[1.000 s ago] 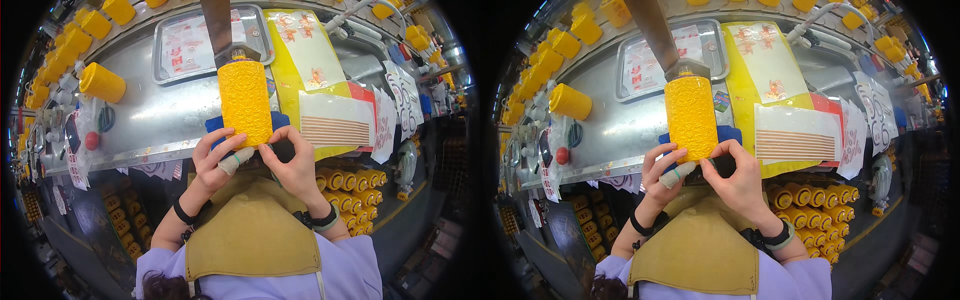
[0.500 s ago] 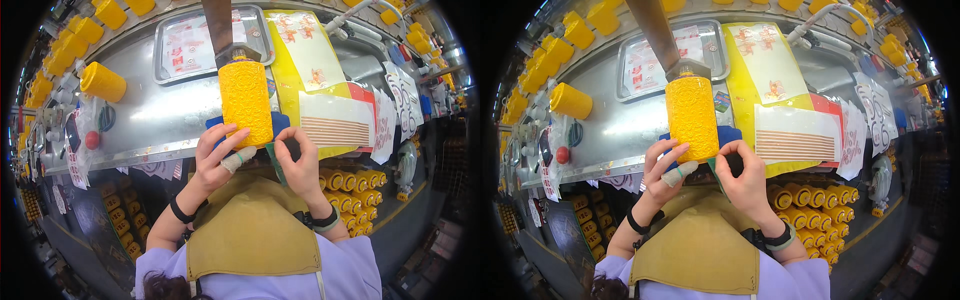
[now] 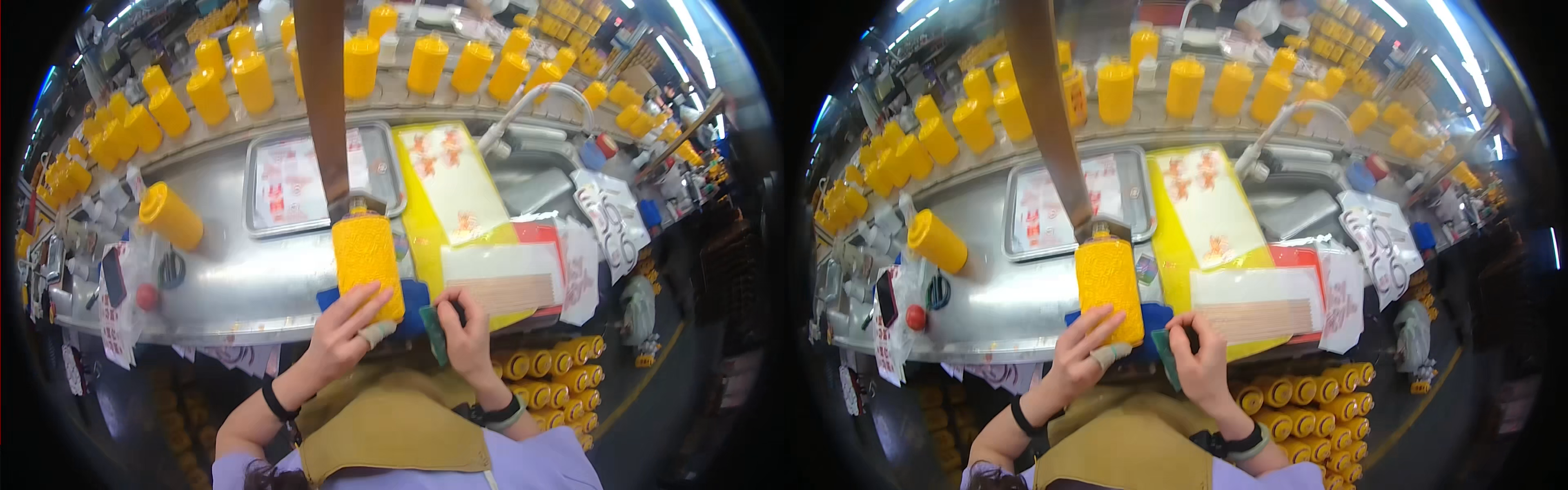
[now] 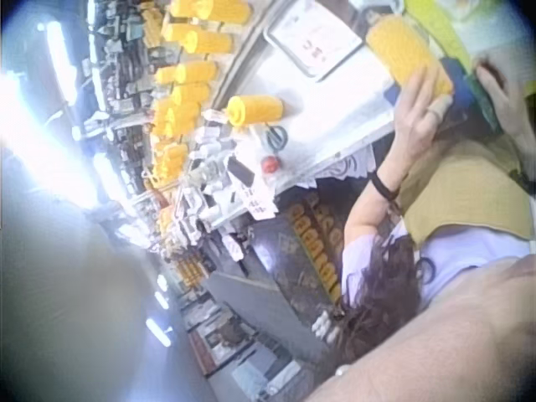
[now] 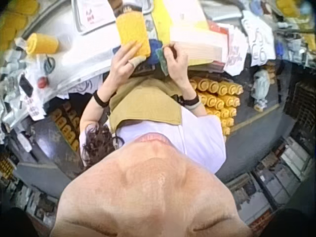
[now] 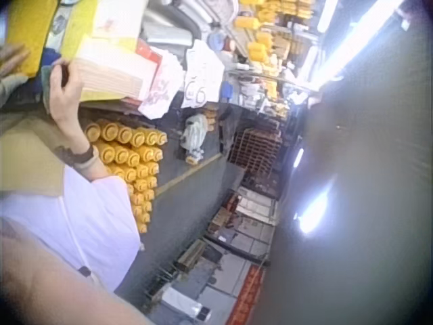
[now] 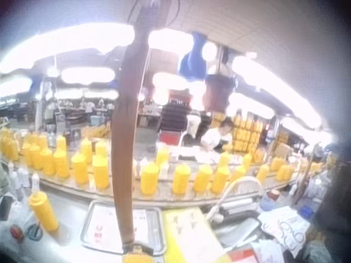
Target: The worker applies decorative and informational labels to yellow textured liquor bottles on an assembly line.
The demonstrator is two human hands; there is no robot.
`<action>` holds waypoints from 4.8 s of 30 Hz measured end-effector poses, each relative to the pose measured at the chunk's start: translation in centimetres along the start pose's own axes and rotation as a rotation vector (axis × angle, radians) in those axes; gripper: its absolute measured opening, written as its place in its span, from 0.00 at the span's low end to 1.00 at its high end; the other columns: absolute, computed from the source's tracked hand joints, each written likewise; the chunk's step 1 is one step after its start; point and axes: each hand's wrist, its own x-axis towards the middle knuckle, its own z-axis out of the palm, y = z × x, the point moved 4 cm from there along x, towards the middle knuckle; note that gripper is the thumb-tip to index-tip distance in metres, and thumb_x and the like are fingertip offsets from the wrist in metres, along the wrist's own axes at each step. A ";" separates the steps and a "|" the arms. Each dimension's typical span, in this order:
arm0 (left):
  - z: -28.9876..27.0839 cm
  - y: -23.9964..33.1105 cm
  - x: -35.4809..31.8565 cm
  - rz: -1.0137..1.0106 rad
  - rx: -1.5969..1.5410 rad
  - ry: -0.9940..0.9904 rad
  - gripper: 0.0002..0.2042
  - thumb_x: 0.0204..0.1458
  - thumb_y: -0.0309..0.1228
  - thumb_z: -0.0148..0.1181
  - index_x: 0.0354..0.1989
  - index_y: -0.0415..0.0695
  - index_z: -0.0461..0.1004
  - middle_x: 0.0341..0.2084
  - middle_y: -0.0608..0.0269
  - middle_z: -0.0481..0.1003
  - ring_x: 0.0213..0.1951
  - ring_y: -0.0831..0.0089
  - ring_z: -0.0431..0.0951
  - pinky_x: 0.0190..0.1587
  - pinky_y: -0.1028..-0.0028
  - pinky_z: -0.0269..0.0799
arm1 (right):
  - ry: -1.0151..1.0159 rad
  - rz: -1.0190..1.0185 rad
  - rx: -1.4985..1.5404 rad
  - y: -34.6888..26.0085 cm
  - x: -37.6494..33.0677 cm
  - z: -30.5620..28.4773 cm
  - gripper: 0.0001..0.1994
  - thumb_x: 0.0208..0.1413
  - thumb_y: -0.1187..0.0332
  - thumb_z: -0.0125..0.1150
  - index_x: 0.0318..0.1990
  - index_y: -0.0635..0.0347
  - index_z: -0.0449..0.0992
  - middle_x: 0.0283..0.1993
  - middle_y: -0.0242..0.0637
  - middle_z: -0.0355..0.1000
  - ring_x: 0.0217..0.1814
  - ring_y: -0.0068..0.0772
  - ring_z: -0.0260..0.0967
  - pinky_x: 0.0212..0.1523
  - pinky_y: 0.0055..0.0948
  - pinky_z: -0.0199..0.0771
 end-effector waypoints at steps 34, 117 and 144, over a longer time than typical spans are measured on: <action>2.7 0.1 -0.1 -0.029 0.354 -0.093 0.11 0.41 0.33 0.75 0.34 0.64 0.84 0.63 0.66 0.75 0.70 0.50 0.65 0.75 0.40 0.40 | -0.006 -0.125 0.099 -2.0 0.8 -1.9 0.04 0.68 0.73 0.52 0.41 0.61 0.73 0.36 0.24 0.67 0.37 0.12 0.59 0.37 0.17 0.61; -0.3 -1.2 -1.8 -0.467 0.079 0.172 0.38 0.36 0.31 0.82 0.61 0.42 0.73 0.54 0.57 0.76 0.56 0.58 0.75 0.66 0.54 0.59 | -0.161 -0.454 -0.875 -2.1 13.6 -9.0 0.17 0.52 0.84 0.53 0.49 0.63 0.78 0.46 0.44 0.72 0.48 0.49 0.71 0.50 0.39 0.72; 0.1 -1.9 -1.5 -0.465 0.022 0.136 0.37 0.35 0.32 0.83 0.59 0.45 0.74 0.54 0.59 0.75 0.56 0.55 0.73 0.66 0.49 0.62 | -0.217 -0.357 -1.420 11.2 29.2 -13.4 0.09 0.57 0.69 0.59 0.39 0.61 0.83 0.36 0.40 0.78 0.39 0.45 0.79 0.36 0.46 0.78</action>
